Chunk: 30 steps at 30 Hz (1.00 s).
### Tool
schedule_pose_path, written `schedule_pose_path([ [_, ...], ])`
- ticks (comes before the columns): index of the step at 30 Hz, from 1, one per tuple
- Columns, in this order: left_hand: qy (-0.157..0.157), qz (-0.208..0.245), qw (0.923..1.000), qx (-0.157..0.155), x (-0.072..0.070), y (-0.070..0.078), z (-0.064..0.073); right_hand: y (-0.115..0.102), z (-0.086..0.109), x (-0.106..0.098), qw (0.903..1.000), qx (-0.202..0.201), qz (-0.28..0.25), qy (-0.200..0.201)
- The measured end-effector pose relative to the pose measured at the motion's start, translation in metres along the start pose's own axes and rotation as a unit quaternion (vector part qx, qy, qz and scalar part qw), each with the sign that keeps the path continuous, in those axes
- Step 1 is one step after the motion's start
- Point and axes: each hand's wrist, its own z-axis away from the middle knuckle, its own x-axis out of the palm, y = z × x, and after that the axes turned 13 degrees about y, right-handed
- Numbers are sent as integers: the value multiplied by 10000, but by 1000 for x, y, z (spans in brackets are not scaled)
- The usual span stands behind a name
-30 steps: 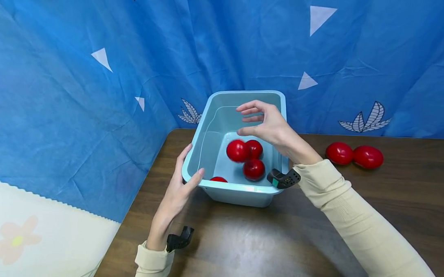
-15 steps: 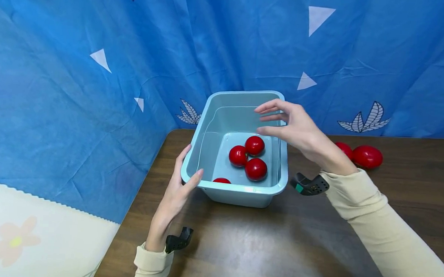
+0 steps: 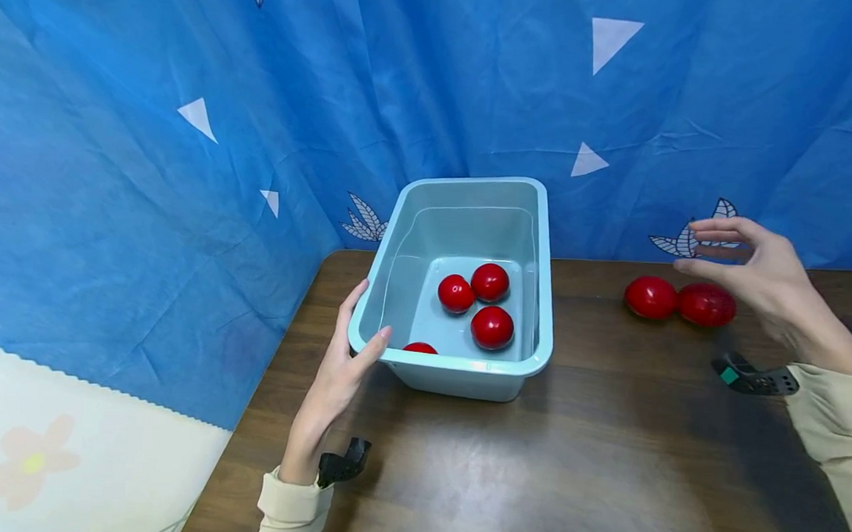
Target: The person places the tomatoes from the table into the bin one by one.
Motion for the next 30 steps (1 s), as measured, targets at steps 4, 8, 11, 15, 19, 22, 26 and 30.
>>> schedule_pose_path([
  [4,47,-9,10000,-4,0,0,0,41,-2,-11,9970,181,715,-233],
  [8,50,-13,10000,7,1,0,0,74,-4,-12,9940,305,1018,-243],
  [11,45,-41,10000,9,1,-1,0,91,-4,-9,9943,528,925,-102],
  [15,80,-104,9999,4,2,-1,1,102,-5,-3,9949,717,703,-32],
  [19,102,-120,9999,17,2,-1,1,106,-8,1,9954,580,723,-227],
  [22,97,-130,9999,36,2,-1,1,108,-10,3,9954,494,721,-393],
  [26,95,-155,9998,29,2,-1,0,111,-11,5,9949,480,754,-477],
  [30,85,-139,9999,4,2,-1,1,112,-10,7,9943,493,842,-422],
])
